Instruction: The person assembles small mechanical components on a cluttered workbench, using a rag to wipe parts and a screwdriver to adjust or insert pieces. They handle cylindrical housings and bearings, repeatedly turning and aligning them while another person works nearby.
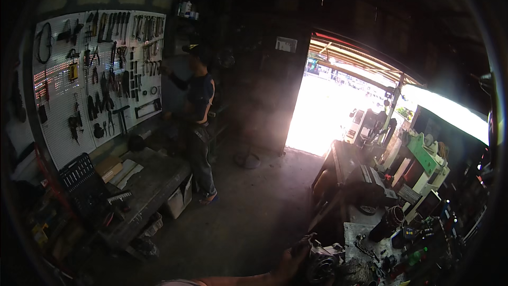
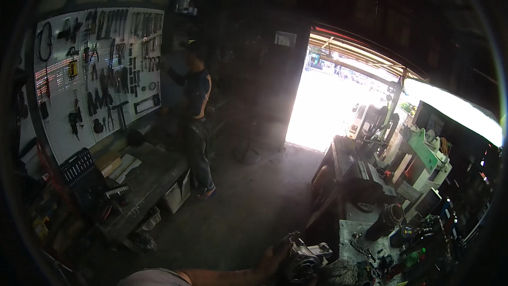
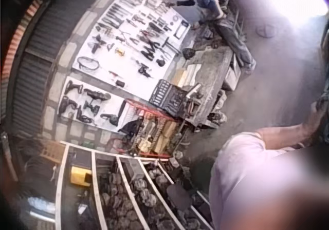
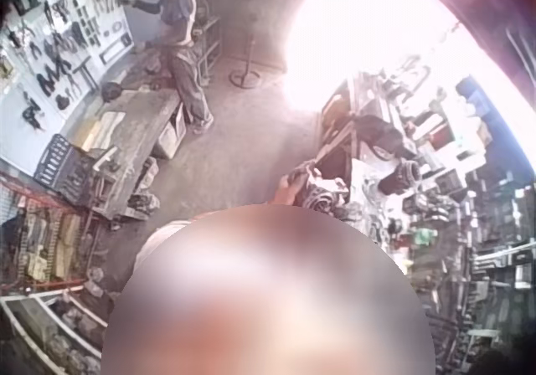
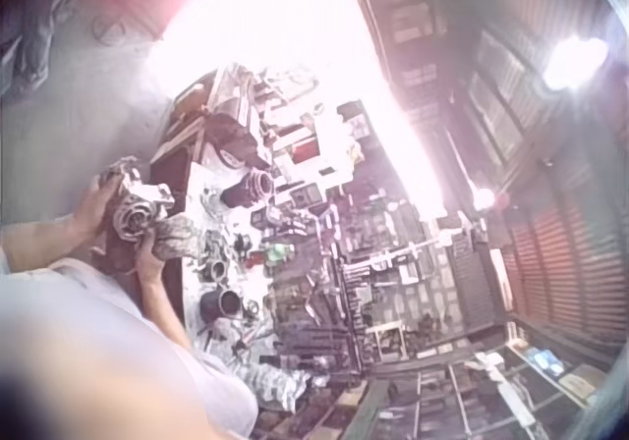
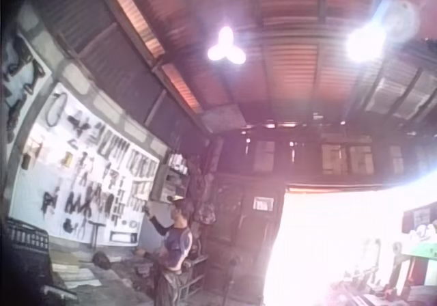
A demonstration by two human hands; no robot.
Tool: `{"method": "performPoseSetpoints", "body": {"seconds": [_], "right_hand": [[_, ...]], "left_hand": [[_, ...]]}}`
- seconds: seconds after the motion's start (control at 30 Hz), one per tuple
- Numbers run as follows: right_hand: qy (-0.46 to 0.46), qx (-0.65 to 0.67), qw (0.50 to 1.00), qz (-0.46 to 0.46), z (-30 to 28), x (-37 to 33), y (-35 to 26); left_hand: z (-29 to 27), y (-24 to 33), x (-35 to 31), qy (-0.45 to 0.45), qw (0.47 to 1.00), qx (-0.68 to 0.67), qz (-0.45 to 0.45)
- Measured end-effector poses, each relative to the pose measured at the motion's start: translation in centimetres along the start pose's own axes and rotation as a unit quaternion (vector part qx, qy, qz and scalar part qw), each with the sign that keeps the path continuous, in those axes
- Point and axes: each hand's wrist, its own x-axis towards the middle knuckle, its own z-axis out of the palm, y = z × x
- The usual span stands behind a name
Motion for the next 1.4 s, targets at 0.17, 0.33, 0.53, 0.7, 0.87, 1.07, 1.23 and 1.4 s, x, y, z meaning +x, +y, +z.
{"method": "performPoseSetpoints", "body": {"seconds": [0.17, 0.33, 0.53, 0.7, 0.87, 1.07, 1.23, 1.4], "right_hand": [[-0.086, -0.082, 0.990, -0.076, 2.3, -0.6, -3.5], [-0.112, -0.098, 0.986, -0.074, 3.1, -0.8, -4.6], [-0.127, -0.105, 0.983, -0.080, 3.3, -0.8, -4.8], [-0.135, -0.079, 0.985, -0.071, 3.4, -1.3, -4.5], [-0.141, -0.033, 0.988, -0.053, 3.4, -2.4, -3.8], [-0.134, -0.044, 0.989, -0.047, 3.5, -3.6, -3.9], [-0.132, -0.076, 0.987, -0.054, 3.9, -3.3, -4.0], [-0.116, -0.130, 0.982, -0.073, 4.2, -2.3, -4.6]], "left_hand": [[1.4, 4.1, -0.7, -0.112, 0.984, 0.056, 0.125], [1.5, 6.8, 0.1, -0.308, 0.721, 0.570, 0.246], [1.2, 2.2, -2.4, -0.175, 0.772, 0.443, 0.420], [2.8, 4.1, -1.4, -0.231, 0.932, 0.277, 0.031], [3.8, 5.5, -0.2, -0.324, 0.745, 0.418, 0.406], [1.8, 4.1, 1.0, -0.284, 0.865, 0.354, 0.214], [0.0, 4.4, 1.8, -0.140, 0.970, -0.156, -0.126], [-1.8, 5.5, 1.6, -0.333, 0.869, 0.351, -0.101]]}}
